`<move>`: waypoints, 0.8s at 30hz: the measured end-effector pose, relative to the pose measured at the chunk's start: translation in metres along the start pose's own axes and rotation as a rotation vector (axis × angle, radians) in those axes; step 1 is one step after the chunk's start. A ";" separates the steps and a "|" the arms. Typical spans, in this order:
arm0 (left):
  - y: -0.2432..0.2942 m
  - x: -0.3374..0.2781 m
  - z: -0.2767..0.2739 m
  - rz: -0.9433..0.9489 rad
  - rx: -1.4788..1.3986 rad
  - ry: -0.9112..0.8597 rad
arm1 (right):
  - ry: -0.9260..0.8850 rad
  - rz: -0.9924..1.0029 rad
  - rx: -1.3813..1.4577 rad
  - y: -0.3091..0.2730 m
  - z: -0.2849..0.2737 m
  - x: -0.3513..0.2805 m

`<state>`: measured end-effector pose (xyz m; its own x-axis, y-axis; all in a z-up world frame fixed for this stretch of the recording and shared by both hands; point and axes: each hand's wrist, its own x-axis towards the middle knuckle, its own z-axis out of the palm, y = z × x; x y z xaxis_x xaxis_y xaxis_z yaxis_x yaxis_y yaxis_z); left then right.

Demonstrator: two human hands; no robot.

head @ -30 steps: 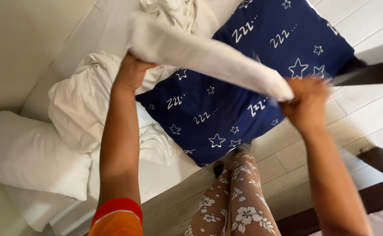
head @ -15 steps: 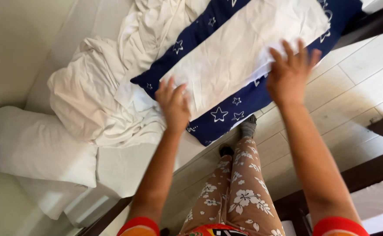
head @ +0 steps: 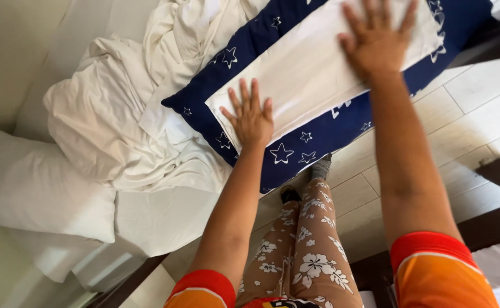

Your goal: The person removes a white pillowcase from a pillow by pulling and twisting the fabric, then places the pillowcase on a blue pillow. They proceed to fold the white pillowcase into a neat rectangle on top of the blue pillow.

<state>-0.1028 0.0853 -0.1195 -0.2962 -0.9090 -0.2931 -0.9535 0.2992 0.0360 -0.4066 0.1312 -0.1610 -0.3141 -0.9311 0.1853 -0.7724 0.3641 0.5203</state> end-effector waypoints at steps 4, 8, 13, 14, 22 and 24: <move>-0.013 -0.008 0.021 0.027 -0.027 0.164 | -0.248 0.097 0.952 0.034 0.049 0.001; 0.002 -0.005 0.028 -0.133 -0.045 0.206 | -0.224 0.160 1.007 0.046 -0.013 0.012; 0.080 0.006 -0.012 0.110 -0.133 0.424 | -0.024 -0.085 1.125 -0.011 -0.102 0.005; 0.090 0.013 -0.013 0.119 -0.133 0.389 | -0.165 -0.110 1.150 -0.020 -0.099 0.005; -0.061 0.008 0.017 -0.030 0.023 0.193 | -0.529 0.055 0.943 0.045 0.000 0.009; -0.088 -0.001 0.014 -0.207 -0.054 0.010 | -0.569 0.135 0.980 0.049 0.000 0.012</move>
<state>-0.0175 0.0636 -0.1359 -0.0942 -0.9522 -0.2905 -0.9956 0.0901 0.0275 -0.4481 0.1383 -0.1332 -0.4394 -0.8296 -0.3446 -0.7332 0.5528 -0.3959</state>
